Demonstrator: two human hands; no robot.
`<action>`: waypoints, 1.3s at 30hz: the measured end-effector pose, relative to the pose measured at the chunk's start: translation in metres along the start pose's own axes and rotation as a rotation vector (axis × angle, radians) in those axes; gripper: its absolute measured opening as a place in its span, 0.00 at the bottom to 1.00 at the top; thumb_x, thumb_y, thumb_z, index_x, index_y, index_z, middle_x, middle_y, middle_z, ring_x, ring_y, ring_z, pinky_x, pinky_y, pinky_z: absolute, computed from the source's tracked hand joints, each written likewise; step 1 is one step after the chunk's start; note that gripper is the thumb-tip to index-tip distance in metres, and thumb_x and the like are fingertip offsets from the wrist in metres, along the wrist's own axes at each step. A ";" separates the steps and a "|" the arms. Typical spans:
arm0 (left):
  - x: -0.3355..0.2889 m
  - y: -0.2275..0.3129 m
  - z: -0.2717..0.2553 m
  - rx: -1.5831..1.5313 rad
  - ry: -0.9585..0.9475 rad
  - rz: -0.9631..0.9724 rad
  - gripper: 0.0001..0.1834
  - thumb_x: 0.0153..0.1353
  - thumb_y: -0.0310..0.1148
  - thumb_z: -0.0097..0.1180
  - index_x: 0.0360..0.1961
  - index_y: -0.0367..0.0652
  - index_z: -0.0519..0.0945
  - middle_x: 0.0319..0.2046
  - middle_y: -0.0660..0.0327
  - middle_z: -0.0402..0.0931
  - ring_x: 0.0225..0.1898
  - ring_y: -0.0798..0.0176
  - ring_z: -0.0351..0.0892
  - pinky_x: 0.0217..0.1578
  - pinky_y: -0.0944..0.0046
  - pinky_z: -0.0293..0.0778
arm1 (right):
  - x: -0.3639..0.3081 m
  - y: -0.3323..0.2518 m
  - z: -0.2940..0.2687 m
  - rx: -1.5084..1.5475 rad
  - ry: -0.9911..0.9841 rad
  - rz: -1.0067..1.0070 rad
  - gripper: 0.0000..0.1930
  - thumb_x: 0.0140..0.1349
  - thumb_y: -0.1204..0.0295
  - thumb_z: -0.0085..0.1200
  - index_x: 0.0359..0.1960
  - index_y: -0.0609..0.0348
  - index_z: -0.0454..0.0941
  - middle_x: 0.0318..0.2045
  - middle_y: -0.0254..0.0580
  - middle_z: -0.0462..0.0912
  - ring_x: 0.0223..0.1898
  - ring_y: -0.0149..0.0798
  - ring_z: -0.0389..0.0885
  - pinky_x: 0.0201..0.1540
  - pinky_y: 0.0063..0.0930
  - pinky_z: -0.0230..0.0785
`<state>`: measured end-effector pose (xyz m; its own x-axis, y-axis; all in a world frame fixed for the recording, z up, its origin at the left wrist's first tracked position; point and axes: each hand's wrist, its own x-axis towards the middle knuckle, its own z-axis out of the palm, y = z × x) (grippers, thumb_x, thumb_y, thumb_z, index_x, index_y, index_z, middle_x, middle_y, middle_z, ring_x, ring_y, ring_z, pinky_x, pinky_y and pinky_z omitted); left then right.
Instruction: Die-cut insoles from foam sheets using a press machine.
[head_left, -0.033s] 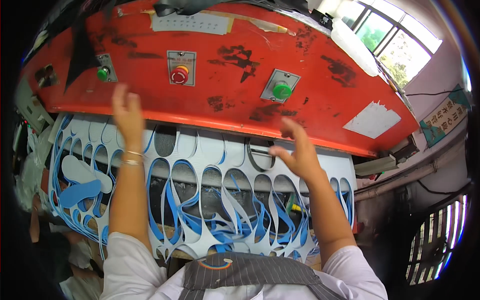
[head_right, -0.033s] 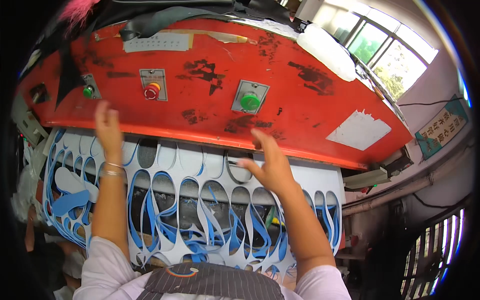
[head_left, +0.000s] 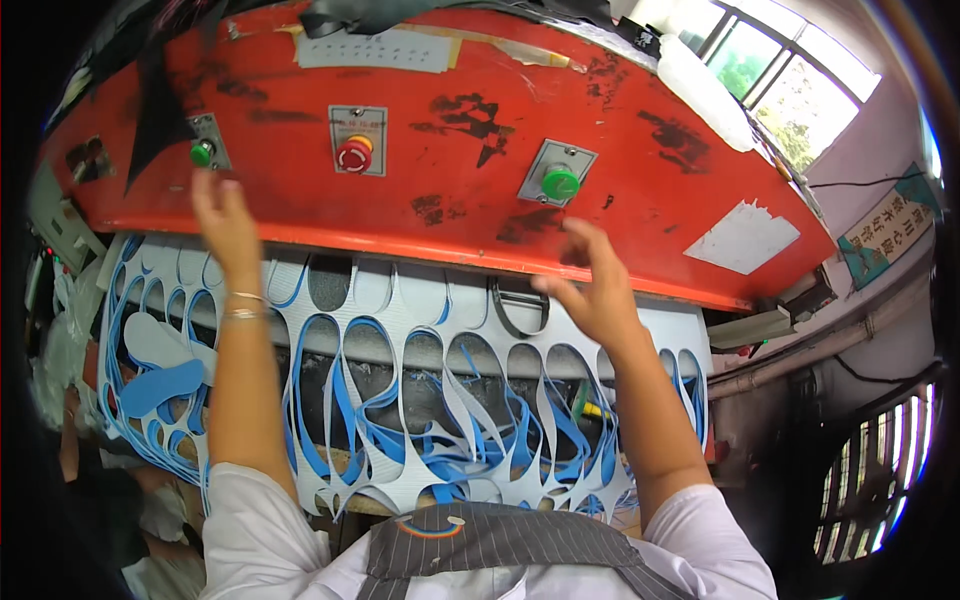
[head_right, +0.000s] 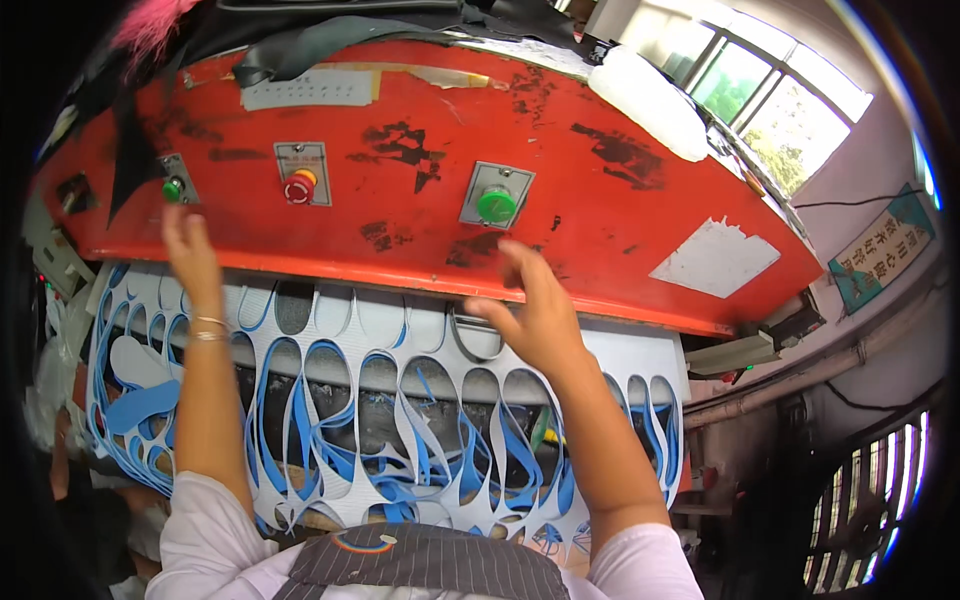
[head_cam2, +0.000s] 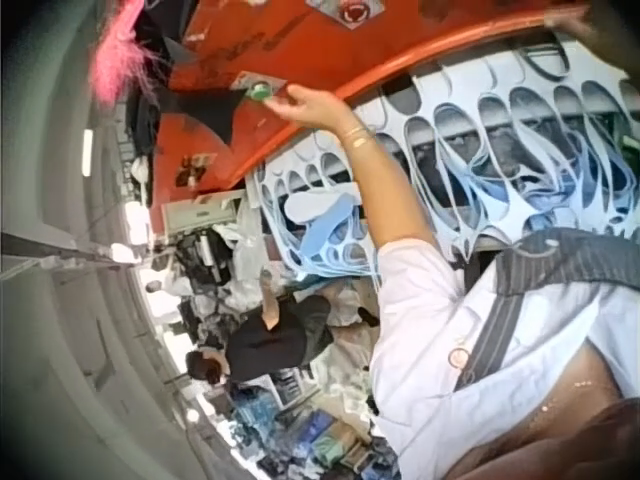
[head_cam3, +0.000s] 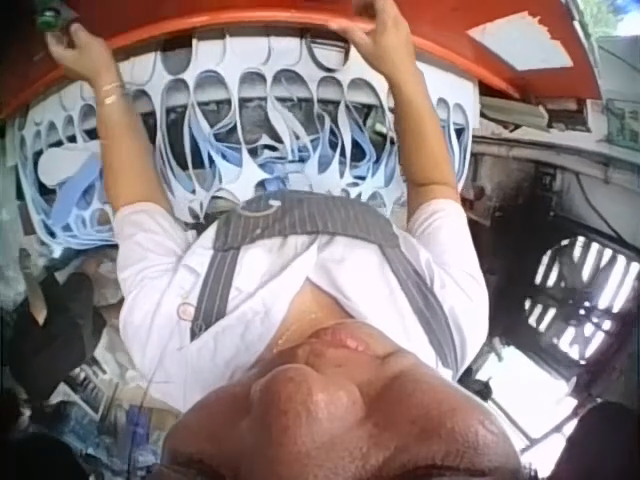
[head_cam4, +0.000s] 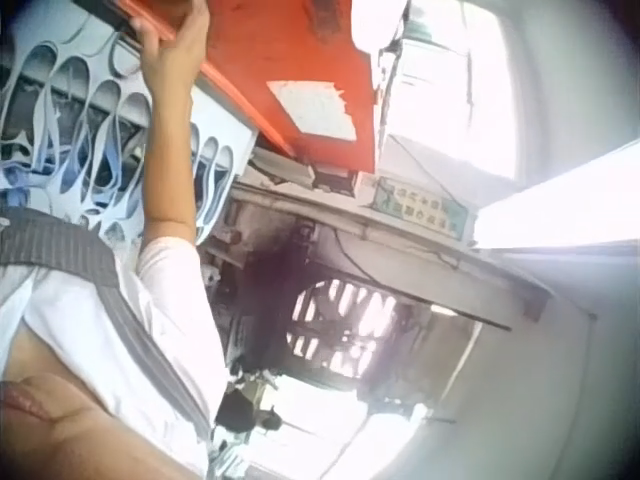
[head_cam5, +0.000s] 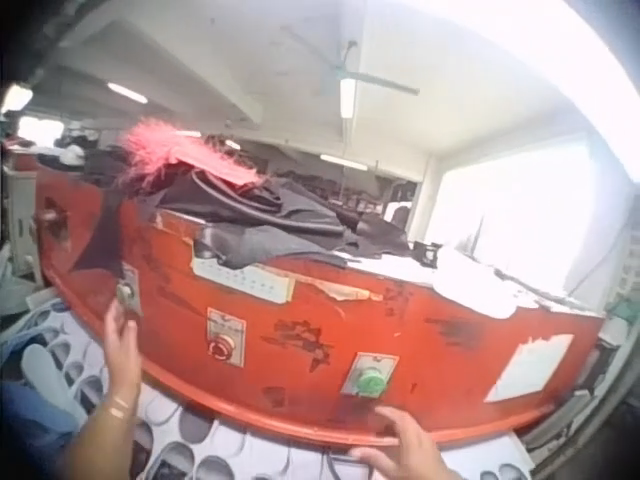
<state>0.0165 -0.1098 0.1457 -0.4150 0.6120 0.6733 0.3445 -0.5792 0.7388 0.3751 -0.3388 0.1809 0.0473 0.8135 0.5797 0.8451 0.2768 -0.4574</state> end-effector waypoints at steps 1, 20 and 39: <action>0.041 -0.029 -0.032 0.112 0.153 0.047 0.31 0.69 0.38 0.47 0.66 0.29 0.57 0.66 0.46 0.58 0.68 0.52 0.57 0.66 0.58 0.54 | 0.019 -0.025 0.006 0.112 0.053 0.019 0.32 0.52 0.60 0.67 0.54 0.62 0.67 0.35 0.45 0.78 0.35 0.41 0.78 0.39 0.34 0.72; -0.180 0.192 -0.107 -0.011 -1.105 -0.039 0.10 0.58 0.37 0.58 0.31 0.40 0.82 0.30 0.54 0.81 0.33 0.50 0.80 0.37 0.56 0.75 | 0.055 -0.094 -0.118 -0.449 0.673 -0.303 0.23 0.62 0.61 0.56 0.57 0.55 0.72 0.60 0.54 0.67 0.65 0.55 0.59 0.65 0.50 0.48; -0.297 0.236 -0.114 0.470 -1.032 0.269 0.23 0.55 0.46 0.56 0.13 0.37 0.78 0.18 0.49 0.75 0.26 0.46 0.74 0.34 0.49 0.68 | -0.025 -0.027 -0.119 -0.014 0.101 -0.218 0.17 0.57 0.64 0.60 0.48 0.54 0.77 0.45 0.46 0.78 0.52 0.49 0.72 0.55 0.40 0.64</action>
<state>0.1252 -0.4890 0.1169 0.5268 0.7724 0.3548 0.6849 -0.6329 0.3610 0.4147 -0.4273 0.2591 -0.0852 0.6797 0.7286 0.8485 0.4328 -0.3045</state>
